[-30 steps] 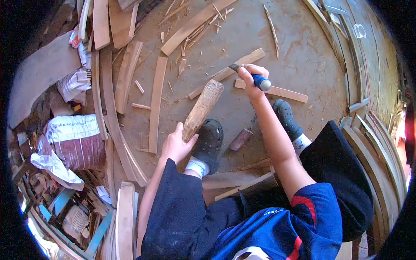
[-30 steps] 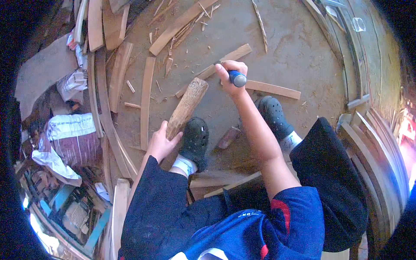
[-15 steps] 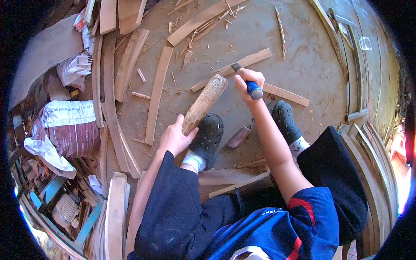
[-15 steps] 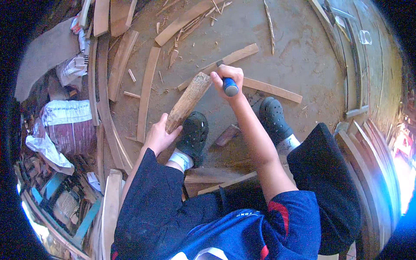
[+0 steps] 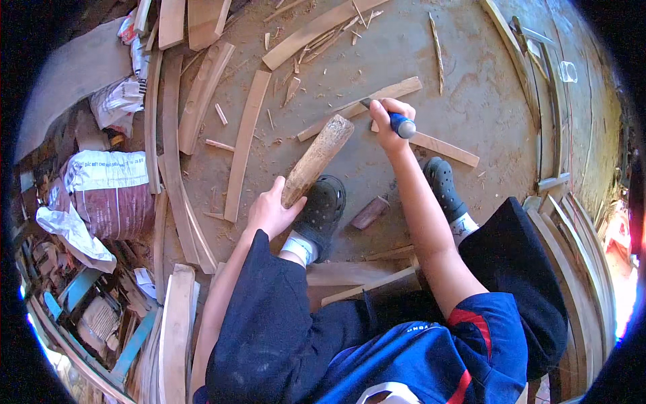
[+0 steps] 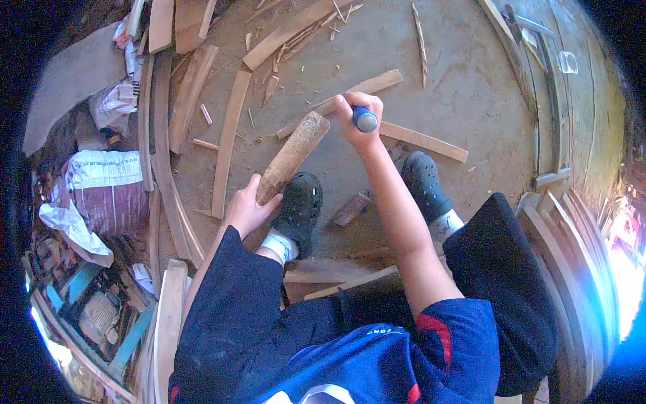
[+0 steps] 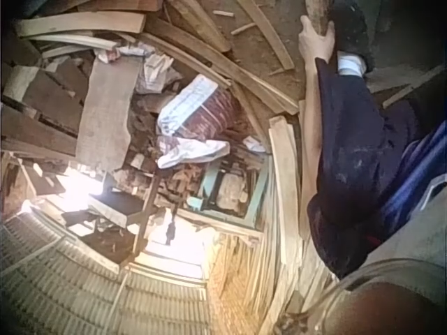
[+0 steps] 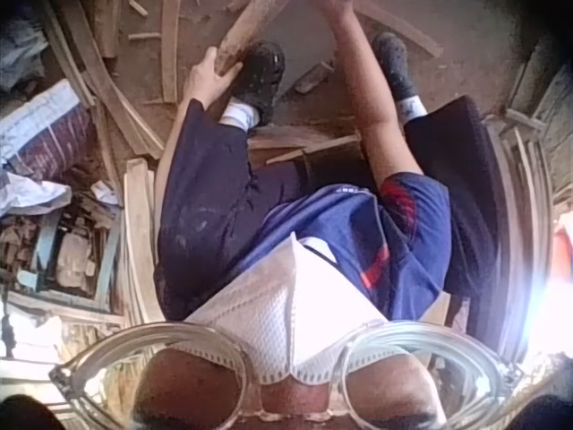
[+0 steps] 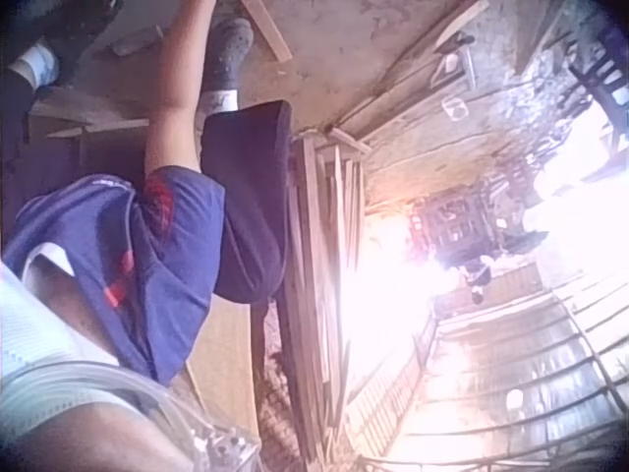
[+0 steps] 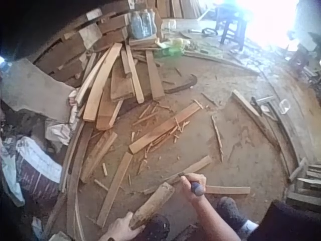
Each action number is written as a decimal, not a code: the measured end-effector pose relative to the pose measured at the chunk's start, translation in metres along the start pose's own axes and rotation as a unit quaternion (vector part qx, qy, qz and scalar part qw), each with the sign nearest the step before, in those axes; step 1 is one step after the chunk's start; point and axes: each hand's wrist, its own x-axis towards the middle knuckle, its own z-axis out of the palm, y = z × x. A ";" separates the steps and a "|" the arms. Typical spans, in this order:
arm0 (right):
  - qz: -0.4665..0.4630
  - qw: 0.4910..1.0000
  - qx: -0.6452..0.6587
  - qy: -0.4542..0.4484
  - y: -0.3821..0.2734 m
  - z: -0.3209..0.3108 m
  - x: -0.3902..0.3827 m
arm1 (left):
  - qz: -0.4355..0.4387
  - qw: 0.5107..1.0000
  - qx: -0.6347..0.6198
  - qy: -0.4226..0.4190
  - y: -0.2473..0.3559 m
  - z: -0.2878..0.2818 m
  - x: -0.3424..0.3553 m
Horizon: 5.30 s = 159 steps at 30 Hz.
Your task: Use a chisel and a wooden mallet to carve and shape small pieces of wood while sitting on the floor of a workshop.
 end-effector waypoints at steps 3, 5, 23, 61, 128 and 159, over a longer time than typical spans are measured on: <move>0.039 0.999 -0.005 -0.017 -0.002 0.002 0.005 | -0.005 1.000 0.016 0.005 -0.002 0.000 -0.001; 0.056 0.998 -0.008 -0.018 -0.001 0.003 0.010 | 0.005 1.000 0.014 0.012 -0.001 0.000 0.000; 0.114 0.986 0.120 0.009 0.015 -0.026 0.000 | 0.036 0.997 0.005 0.064 -0.003 0.012 -0.001; 0.056 0.997 0.008 0.048 0.009 0.012 0.006 | 0.055 0.989 -0.046 0.132 -0.005 -0.011 -0.022; 0.146 0.980 0.011 -0.137 0.003 0.043 0.054 | 0.243 0.912 -0.166 0.287 0.064 -0.099 -0.041; -0.143 0.989 -0.015 -0.018 0.017 0.038 0.036 | 0.169 0.972 -0.006 0.165 0.075 -0.081 -0.048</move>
